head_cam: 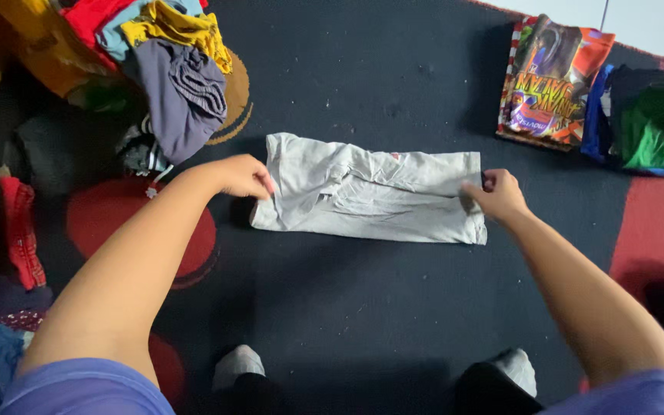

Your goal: The person folds various items of clothing, including t-shirts and shorts, by hand on a floor mat and then places a stack of them into a cabinet.

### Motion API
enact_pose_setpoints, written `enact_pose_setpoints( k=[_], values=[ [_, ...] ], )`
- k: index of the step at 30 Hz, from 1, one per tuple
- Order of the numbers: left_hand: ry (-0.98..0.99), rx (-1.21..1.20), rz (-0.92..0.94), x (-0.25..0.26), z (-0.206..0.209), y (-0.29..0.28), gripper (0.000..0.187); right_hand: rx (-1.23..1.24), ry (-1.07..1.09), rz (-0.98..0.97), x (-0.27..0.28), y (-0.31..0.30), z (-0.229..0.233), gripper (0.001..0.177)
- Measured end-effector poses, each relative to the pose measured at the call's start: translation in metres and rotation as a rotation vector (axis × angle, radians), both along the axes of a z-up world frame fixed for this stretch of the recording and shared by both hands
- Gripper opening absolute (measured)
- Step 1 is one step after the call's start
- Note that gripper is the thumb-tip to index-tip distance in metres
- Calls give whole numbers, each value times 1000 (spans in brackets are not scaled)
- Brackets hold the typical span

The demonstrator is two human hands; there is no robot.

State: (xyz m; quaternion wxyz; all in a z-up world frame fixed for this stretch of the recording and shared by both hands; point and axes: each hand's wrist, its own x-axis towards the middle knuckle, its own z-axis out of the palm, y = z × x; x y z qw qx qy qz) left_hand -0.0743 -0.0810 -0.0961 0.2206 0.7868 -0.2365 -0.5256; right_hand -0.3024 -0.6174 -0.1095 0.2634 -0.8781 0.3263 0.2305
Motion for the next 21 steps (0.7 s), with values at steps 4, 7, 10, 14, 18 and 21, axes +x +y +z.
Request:
enact_pose_setpoints(
  k=[4,7,10,14,18,21],
  values=[
    [-52,-59,37,6,-5,-24,31,-76,-213,-228,11,48,5,75],
    [-114,-83,66,1,4,-46,29,70,-94,-412,16,61,9,61],
    [-97,-141,71,-13,7,-61,28,350,20,-498,19,50,18,40],
    [7,-276,103,-22,2,-69,33,550,14,-622,33,61,68,30],
    [398,-218,422,-27,21,-79,62,632,-103,-686,57,131,134,29],
    [730,-280,677,-43,49,-94,76,736,-167,-535,64,193,162,43]
  ],
)
